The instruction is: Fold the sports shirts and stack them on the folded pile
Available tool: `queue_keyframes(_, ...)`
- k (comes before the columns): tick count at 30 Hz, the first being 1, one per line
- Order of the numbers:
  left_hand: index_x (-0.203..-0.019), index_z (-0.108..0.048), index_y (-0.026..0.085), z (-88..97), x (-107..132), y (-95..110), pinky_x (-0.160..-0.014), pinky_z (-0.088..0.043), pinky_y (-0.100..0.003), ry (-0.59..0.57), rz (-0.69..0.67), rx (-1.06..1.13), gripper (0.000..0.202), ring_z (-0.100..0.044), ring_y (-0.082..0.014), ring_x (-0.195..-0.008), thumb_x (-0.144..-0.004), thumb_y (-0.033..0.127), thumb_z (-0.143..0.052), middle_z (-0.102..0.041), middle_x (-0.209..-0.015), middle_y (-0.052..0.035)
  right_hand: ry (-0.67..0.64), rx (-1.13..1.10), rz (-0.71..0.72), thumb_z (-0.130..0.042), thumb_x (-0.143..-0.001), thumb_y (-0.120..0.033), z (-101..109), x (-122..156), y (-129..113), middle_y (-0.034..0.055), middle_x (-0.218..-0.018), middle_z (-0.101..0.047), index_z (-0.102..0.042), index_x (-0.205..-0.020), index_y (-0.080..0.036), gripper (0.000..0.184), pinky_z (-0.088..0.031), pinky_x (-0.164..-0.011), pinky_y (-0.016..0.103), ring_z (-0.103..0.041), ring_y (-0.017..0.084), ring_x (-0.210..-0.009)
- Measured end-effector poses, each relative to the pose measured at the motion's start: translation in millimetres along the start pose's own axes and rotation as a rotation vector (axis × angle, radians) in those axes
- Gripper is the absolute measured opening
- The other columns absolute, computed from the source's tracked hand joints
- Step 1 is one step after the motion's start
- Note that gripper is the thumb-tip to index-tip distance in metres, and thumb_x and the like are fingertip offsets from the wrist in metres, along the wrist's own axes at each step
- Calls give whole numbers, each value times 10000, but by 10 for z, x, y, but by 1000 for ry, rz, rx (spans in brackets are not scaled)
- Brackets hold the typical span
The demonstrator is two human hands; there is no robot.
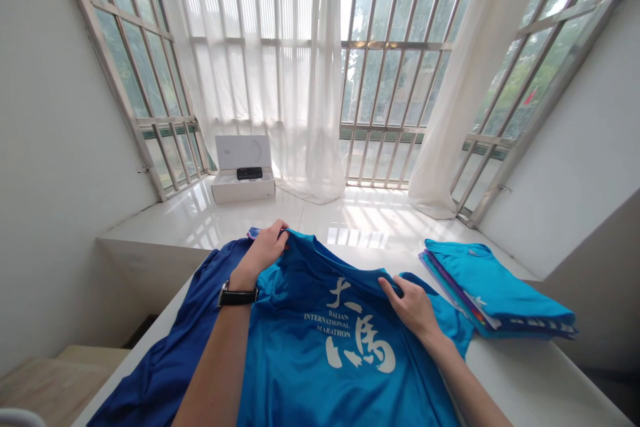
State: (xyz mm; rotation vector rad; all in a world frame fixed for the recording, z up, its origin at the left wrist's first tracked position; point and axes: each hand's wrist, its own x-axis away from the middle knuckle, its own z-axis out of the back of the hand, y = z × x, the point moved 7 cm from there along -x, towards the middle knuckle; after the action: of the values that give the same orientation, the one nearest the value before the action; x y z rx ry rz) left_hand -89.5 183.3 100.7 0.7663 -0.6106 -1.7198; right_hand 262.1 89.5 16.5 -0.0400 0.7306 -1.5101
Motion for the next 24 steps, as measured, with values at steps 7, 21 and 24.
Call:
queue_keyframes(7, -965, -594, 221, 218, 38, 138, -785, -477, -292, 188, -90, -150, 194, -662, -214, -862, -912, 313, -432, -697, -893, -42, -72, 1, 144, -475, -937, -561, -23, 14, -76, 34, -751, -698, -617, -807, -249, 367, -440, -607, 312, -671, 238, -699)
queue_keyframes(21, -876, -711, 166, 17, 256, 62, -676, -472, -285, -357, 42, -240, 302, -644, -262, -871, -662, 376, -673, -698, -948, -75, -447, -21, 5, -587, -838, -614, -107, 25, 57, 76, -877, -746, -709, -803, -211, 422, -450, -713, 317, -674, 267, -851)
queue_keyframes(24, -793, -717, 160, -36, 242, -40, -601, -434, -275, -403, 68, -283, 274, -635, -236, -766, -648, 388, -673, -693, -818, -58, -527, -65, -10, -616, -810, -603, -143, 51, 78, 77, -886, -742, -729, -804, -197, 422, -455, -744, 324, -657, 275, -873)
